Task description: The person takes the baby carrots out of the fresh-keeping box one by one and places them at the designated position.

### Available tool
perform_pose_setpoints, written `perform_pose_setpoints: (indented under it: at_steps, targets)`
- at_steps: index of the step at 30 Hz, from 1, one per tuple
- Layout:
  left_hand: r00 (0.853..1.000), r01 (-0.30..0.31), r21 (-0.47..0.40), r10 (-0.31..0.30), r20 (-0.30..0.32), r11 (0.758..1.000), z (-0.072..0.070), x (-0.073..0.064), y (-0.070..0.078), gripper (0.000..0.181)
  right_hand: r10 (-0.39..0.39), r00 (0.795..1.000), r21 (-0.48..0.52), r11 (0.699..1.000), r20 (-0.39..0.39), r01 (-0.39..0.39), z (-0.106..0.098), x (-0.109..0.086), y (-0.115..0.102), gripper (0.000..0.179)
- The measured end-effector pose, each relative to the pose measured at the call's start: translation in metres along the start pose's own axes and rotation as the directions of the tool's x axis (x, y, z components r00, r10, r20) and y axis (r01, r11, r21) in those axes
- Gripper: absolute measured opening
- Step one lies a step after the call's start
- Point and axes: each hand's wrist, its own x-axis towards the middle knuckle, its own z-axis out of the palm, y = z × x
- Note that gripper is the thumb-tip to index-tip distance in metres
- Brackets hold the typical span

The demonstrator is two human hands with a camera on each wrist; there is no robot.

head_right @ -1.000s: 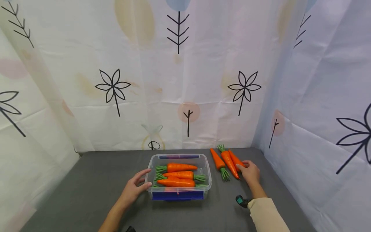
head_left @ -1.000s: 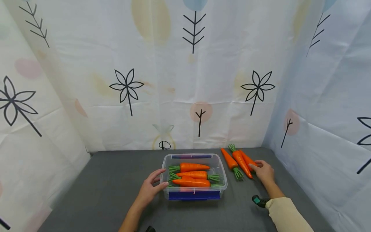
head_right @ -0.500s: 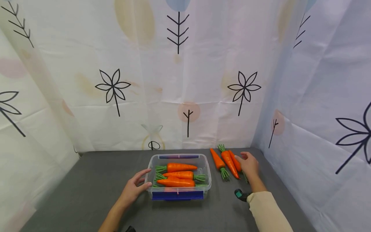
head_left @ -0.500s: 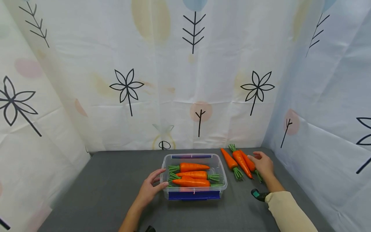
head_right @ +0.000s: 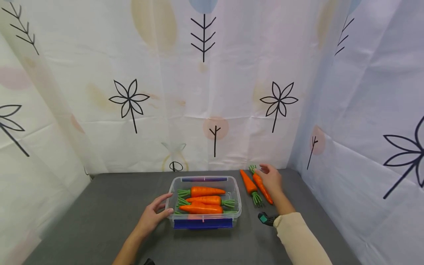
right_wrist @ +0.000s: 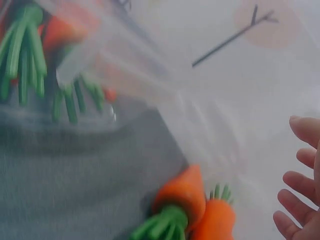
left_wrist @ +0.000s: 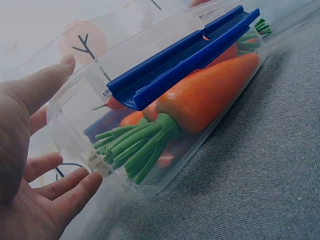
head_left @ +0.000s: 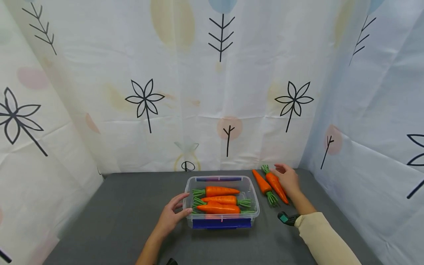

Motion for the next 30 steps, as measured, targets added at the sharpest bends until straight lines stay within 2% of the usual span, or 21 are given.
perform_pose_setpoints:
  at_steps: [9, 12, 16, 19, 25, 28, 30]
  targets:
    - [1.0, 0.007, -0.004, -0.007, 0.01, 1.0, -0.001, 0.0, 0.0, 0.05, -0.091, 0.986, 0.156, 0.985, 0.14, 0.068, 0.012, -0.009, -0.04, 0.049]
    - [1.0, 0.003, -0.018, -0.003, 0.015, 1.0, -0.001, 0.001, 0.0, 0.05, -0.135, 0.976, 0.199, 0.975, 0.171, 0.1, 0.018, -0.012, -0.048, 0.045]
    - [1.0, -0.002, -0.021, 0.003, 0.02, 1.0, -0.001, 0.001, -0.001, 0.05, -0.222, 0.951, 0.221, 0.96, 0.217, 0.174, 0.027, -0.016, -0.058, 0.042]
    - [1.0, -0.003, -0.016, 0.004, 0.018, 1.0, -0.001, 0.0, 0.0, 0.05, -0.291, 0.918, 0.226, 0.946, 0.27, 0.233, 0.034, -0.02, -0.064, 0.043]
    - [1.0, 0.001, 0.004, -0.001, 0.01, 1.0, 0.0, 0.002, -0.004, 0.05, -0.322, 0.843, 0.236, 0.942, 0.431, 0.239, 0.041, -0.029, -0.076, 0.045]
    - [1.0, 0.008, 0.013, -0.008, -0.008, 1.0, 0.002, 0.006, -0.015, 0.05, -0.331, 0.786, 0.216, 0.943, 0.522, 0.254, 0.045, -0.032, -0.081, 0.047]
    - [1.0, 0.01, 0.006, -0.01, -0.016, 1.0, 0.003, 0.009, -0.025, 0.051, -0.336, 0.733, 0.22, 0.942, 0.591, 0.254, 0.047, -0.035, -0.084, 0.049]
